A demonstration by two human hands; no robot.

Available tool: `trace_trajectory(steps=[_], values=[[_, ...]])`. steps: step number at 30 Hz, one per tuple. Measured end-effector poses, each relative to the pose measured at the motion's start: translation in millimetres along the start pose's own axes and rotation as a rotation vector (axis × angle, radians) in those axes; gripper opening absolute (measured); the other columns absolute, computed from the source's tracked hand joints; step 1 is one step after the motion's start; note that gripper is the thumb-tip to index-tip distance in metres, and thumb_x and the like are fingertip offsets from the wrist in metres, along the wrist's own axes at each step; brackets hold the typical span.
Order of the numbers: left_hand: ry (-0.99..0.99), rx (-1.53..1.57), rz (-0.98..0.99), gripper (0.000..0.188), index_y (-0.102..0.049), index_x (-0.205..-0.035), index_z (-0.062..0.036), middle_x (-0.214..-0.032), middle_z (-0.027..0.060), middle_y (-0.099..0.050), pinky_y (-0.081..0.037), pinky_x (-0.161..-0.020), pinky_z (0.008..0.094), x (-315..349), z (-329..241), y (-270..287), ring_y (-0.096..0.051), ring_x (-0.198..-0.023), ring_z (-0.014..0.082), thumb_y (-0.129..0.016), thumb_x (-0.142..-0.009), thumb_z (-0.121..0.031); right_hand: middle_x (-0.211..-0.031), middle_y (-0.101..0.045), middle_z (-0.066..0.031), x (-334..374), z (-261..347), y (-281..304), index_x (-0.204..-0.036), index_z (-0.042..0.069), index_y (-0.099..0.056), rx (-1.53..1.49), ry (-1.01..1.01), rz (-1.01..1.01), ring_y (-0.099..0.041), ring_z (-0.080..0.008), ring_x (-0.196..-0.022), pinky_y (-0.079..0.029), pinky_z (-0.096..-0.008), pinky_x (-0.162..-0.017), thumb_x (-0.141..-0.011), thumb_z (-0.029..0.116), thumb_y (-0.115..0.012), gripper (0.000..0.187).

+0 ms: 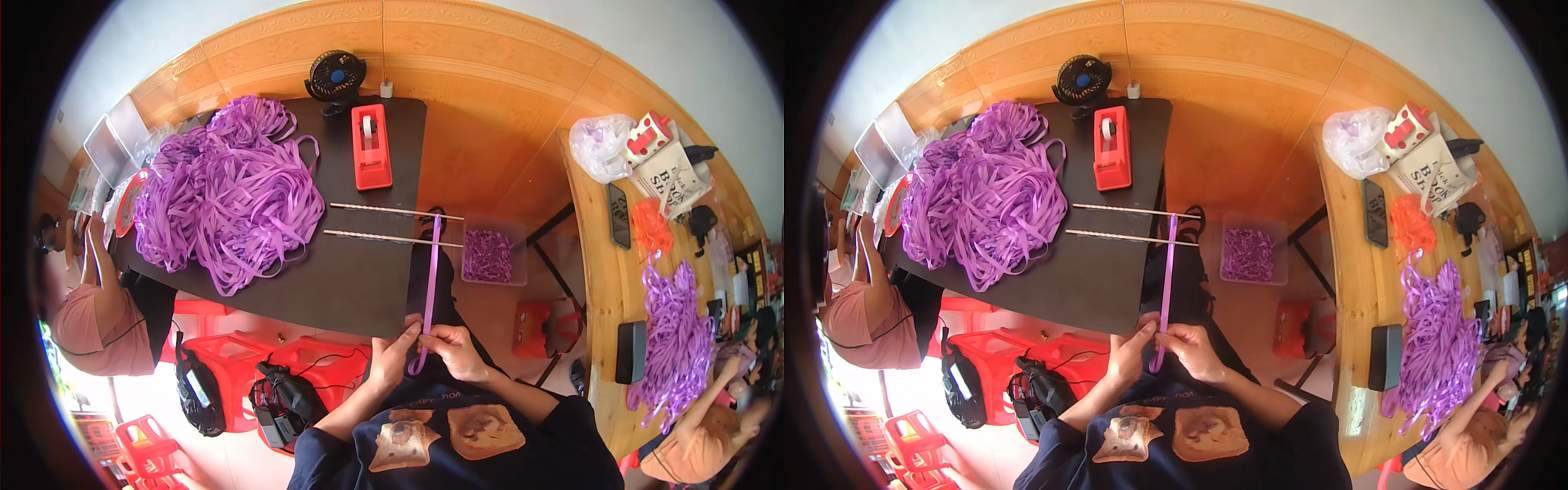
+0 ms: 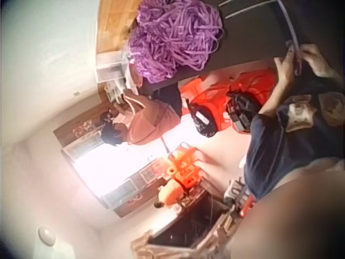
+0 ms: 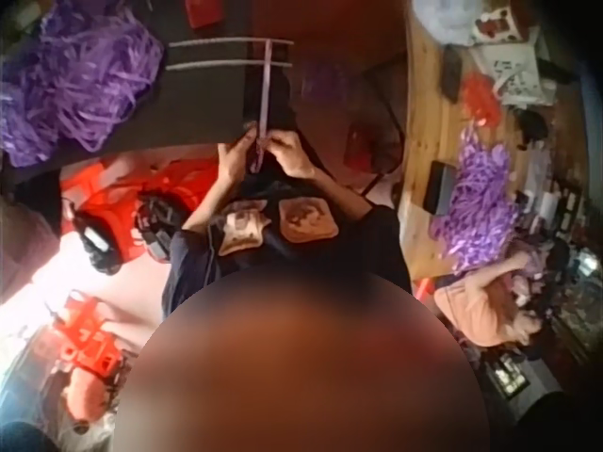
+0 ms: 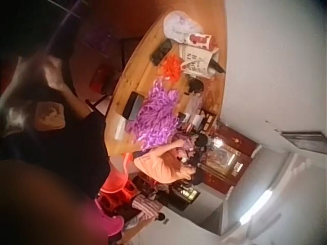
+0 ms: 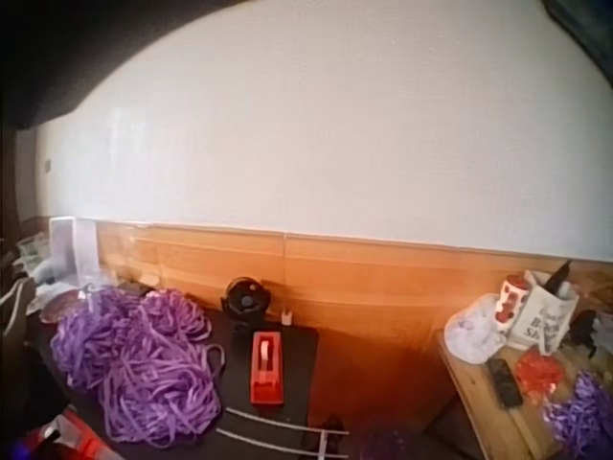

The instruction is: Winding purple ribbons around two fixed metal rods to create bundles.

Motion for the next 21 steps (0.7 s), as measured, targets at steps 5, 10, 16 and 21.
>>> trace_trajectory(steps=[5,10,16,21], values=[[-0.059,-0.088,0.025,0.021,-0.065,-0.105,0.0014,-0.097,0.006,-0.064,-0.047,-0.068,0.0225,-19,-1,-16,-0.059,-0.081,0.01,-0.067,-0.085,-0.005,-0.075,-0.06,-0.0003,1,-9,9,-0.079,-0.001,-0.061,0.079,0.019,-0.012,-0.053,-0.0062,-0.069,-0.043,-0.0212,-0.064,-0.091,0.004,-0.058,0.013],[0.006,-0.05,0.015,0.011,-0.068,-0.092,-0.0002,-0.084,0.0041,-0.064,-0.045,-0.067,0.0221,-26,16,-14,-0.057,-0.074,0.0088,-0.069,-0.084,-0.007,-0.073,-0.057,0.0016,1,-13,16,-0.074,0.001,-0.059,0.146,0.018,-0.013,-0.049,-0.0047,-0.067,-0.04,-0.0212,-0.06,-0.091,0.004,-0.06,0.017],[0.05,-0.062,0.003,0.008,-0.068,-0.082,-0.0014,-0.073,0.0018,-0.063,-0.044,-0.068,0.0223,-25,15,-14,-0.057,-0.07,0.0088,-0.07,-0.083,-0.009,-0.073,-0.058,-0.0096,-1,80,9,-0.079,-0.002,-0.062,0.825,0.606,-0.13,-0.057,-0.0203,-0.068,-0.043,-0.0309,-0.061,-0.077,-0.002,-0.065,0.004],[0.009,-0.087,0.004,0.008,-0.068,-0.081,-0.0009,-0.073,0.0022,-0.063,-0.043,-0.068,0.0218,-21,6,-19,-0.057,-0.07,0.0087,-0.07,-0.083,-0.008,-0.097,-0.061,-0.0109,-12,131,-15,-0.099,0.002,-0.064,1.461,1.216,-0.252,-0.058,-0.026,-0.076,-0.043,-0.0363,-0.065,-0.064,-0.005,-0.067,0.036]])
Point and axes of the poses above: each hand's wrist, its own x-axis away from the middle knuckle, its own y-axis out of the back of the hand, z = x × y, the point moved 8 cm from there along -x, towards the middle knuckle
